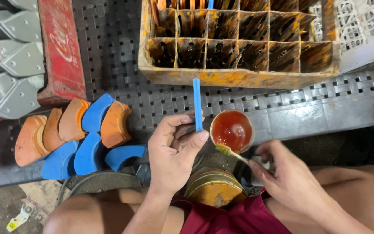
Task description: The person paints the soles of several slipper halves using a toothbrush dipped in a red liquid. They handle blue and orange slipper halves one at a time, apply the coating, and place the finished pieces into a cardboard drying rack.
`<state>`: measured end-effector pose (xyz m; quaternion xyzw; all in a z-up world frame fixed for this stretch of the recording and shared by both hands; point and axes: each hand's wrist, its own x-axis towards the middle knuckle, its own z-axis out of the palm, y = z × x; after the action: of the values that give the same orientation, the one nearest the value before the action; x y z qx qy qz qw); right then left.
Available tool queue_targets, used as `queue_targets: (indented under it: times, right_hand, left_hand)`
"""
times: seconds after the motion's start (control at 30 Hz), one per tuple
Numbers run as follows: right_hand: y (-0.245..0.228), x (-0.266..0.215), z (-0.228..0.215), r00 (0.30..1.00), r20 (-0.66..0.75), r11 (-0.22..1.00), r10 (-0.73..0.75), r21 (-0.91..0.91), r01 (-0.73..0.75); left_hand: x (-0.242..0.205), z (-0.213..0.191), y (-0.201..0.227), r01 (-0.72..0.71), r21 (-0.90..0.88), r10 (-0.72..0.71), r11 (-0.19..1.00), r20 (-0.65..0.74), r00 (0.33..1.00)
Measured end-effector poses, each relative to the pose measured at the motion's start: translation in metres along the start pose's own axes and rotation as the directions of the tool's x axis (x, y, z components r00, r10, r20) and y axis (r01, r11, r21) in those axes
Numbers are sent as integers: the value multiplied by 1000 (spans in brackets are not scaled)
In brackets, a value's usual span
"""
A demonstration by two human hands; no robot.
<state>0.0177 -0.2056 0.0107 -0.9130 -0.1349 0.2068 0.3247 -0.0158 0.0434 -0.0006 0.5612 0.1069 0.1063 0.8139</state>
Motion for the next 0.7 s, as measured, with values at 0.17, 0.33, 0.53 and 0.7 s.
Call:
queue_targets:
  times: [0.17, 0.33, 0.53, 0.7]
  right_hand:
    - [56, 0, -14, 927, 374, 680, -8, 682, -269]
    - [109, -10, -70, 943, 204, 594, 265, 736, -326]
    - [74, 0, -57, 925, -298, 875, 235, 479, -68]
    - [22, 27, -23, 961, -99, 894, -258, 352, 276]
  left_hand:
    - [1, -3, 0, 3, -47, -4, 999, -28, 1000]
    - [5, -10, -3, 111, -151, -117, 982, -33, 993]
    - [1, -4, -18, 313, -480, -267, 819, 164, 950]
    - [-7, 0, -31, 421, -553, -329, 719, 263, 907]
